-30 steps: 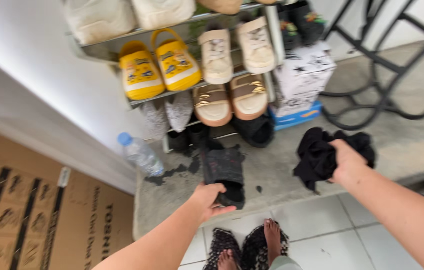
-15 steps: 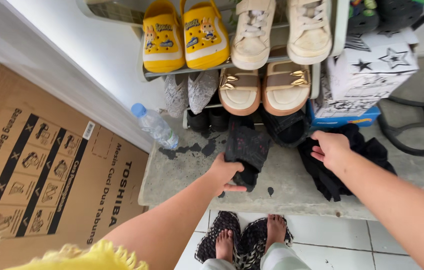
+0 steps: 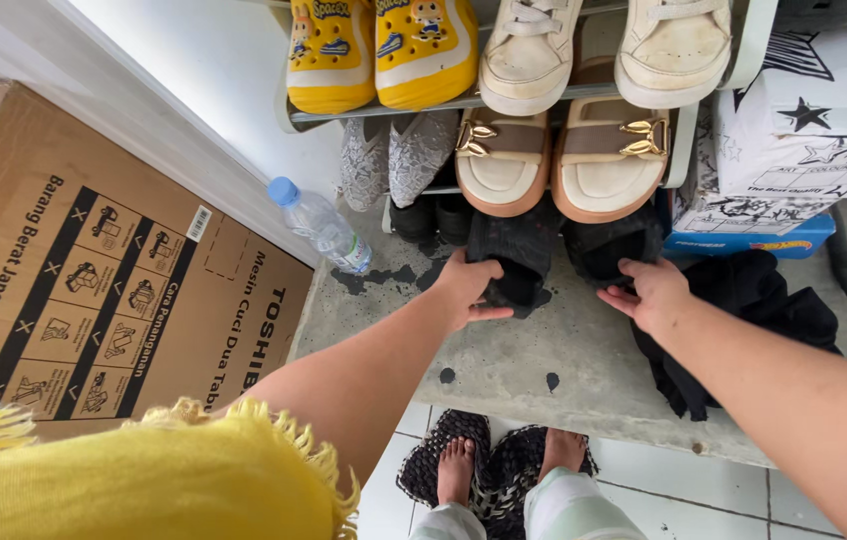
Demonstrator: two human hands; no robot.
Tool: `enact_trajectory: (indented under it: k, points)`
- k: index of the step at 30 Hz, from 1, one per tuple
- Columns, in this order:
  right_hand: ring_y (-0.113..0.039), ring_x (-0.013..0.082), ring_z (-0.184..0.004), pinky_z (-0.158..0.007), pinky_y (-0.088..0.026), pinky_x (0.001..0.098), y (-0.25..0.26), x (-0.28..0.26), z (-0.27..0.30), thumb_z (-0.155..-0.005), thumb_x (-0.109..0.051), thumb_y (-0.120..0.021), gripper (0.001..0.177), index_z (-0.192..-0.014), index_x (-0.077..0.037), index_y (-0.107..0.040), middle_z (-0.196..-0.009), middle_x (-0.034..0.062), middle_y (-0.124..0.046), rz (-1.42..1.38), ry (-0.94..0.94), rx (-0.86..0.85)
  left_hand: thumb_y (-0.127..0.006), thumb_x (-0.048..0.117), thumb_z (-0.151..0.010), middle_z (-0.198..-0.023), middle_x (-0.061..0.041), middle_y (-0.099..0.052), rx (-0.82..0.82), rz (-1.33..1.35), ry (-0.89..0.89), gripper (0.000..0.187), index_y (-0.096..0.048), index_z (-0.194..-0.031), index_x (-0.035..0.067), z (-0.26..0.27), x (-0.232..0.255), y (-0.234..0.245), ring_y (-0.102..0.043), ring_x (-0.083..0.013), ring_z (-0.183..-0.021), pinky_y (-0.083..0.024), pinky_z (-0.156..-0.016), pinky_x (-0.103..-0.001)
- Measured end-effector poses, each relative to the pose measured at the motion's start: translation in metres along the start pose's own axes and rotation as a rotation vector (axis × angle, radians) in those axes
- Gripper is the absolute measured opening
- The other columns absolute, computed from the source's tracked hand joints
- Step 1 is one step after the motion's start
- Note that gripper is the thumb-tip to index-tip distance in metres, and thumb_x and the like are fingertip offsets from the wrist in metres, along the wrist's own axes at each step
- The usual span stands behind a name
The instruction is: The person wipes a pair of black sandals with a black cloth, then places them back on the shoe rack. The person then unties and reties the laces of a pair of white sneakers on the rack.
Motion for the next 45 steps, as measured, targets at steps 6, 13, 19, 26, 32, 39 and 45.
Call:
enact_trajectory:
  k: [6, 13, 19, 26, 32, 39, 45]
  points:
    - [-0.055, 0.0180, -0.062, -0.071, -0.066, 0.0491, -0.004, 0.000, 0.027, -0.093, -0.002, -0.066, 0.058, -0.143, -0.020, -0.044, -0.121, 0.0122, -0.061, 0.065, 0.199, 0.081, -0.063, 0.004, -0.087, -0.149, -0.008, -0.043, 0.032, 0.062, -0.089, 0.077, -0.034, -0.153, 0.030, -0.035, 0.010, -0.004, -0.050, -0.0340, -0.134, -0.061, -0.079, -0.053]
    - [-0.058, 0.0199, -0.063, -0.071, -0.068, 0.0474, -0.034, 0.001, 0.047, -0.092, -0.001, -0.065, 0.067, -0.148, -0.022, -0.033, -0.121, 0.0117, -0.060, -0.033, 0.099, 0.117, -0.061, 0.006, -0.095, -0.157, -0.007, -0.036, -0.037, 0.284, -0.101, 0.069, -0.036, -0.154, 0.032, -0.073, 0.038, -0.028, -0.037, -0.0335, -0.143, -0.058, -0.090, -0.051]
    - [-0.060, 0.0219, -0.074, -0.073, -0.067, 0.0473, -0.049, -0.018, 0.029, -0.092, -0.003, -0.062, 0.058, -0.144, -0.022, -0.042, -0.122, 0.0090, -0.062, 0.004, 0.169, 0.072, -0.056, 0.002, -0.094, -0.152, -0.004, -0.038, -0.084, 0.710, -0.174, 0.056, -0.047, -0.146, 0.023, -0.093, 0.025, -0.036, -0.039, -0.0310, -0.140, -0.050, -0.104, -0.052]
    - [-0.068, 0.0340, -0.093, -0.085, -0.064, 0.0506, -0.059, -0.025, 0.002, -0.099, -0.014, -0.061, 0.032, -0.129, -0.004, -0.057, -0.124, 0.0170, -0.057, -0.111, -0.023, 0.032, -0.053, 0.006, -0.099, -0.142, -0.005, -0.056, -0.064, 0.793, -0.271, 0.043, -0.054, -0.141, 0.018, -0.130, 0.024, -0.030, -0.054, -0.0219, -0.130, -0.044, -0.111, -0.044]
    - [-0.046, 0.0415, -0.128, -0.106, -0.039, 0.0569, -0.013, -0.080, 0.124, -0.078, -0.042, -0.082, 0.066, -0.135, -0.021, -0.056, -0.137, 0.0184, -0.046, 1.030, 0.644, 0.588, -0.055, 0.026, -0.102, -0.124, 0.003, -0.065, 0.267, 0.589, -0.021, 0.032, -0.060, -0.133, 0.018, -0.135, -0.016, 0.032, -0.059, -0.0194, -0.112, -0.053, -0.101, -0.045]
    - [-0.013, 0.0533, -0.148, -0.113, -0.030, 0.0671, 0.071, -0.058, 0.173, -0.062, -0.065, -0.090, 0.125, -0.162, -0.044, -0.018, -0.167, 0.0147, 0.005, 1.007, -0.004, 0.607, -0.058, 0.022, -0.097, -0.108, 0.001, -0.068, 0.277, 0.490, 0.131, 0.028, -0.068, -0.123, 0.021, -0.122, -0.086, 0.032, -0.060, -0.0183, -0.094, -0.053, -0.089, -0.043]
    - [-0.027, 0.0476, -0.150, -0.094, -0.054, 0.0721, 0.115, -0.040, 0.119, -0.046, -0.052, -0.095, 0.156, -0.167, -0.035, 0.002, -0.166, 0.0243, -0.010, 0.867, 0.091, 0.304, -0.060, 0.022, -0.097, -0.109, 0.002, -0.065, 0.000, 0.136, 0.210, 0.027, -0.068, -0.123, 0.022, -0.059, -0.148, -0.038, -0.062, -0.0179, -0.095, -0.057, -0.085, -0.042]
Point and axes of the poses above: each hand's wrist, its own z-axis away from the middle knuckle, its own y-axis out of the back of the hand, x = y × z, the point moved 7 cm from there along -z, towards the middle knuckle
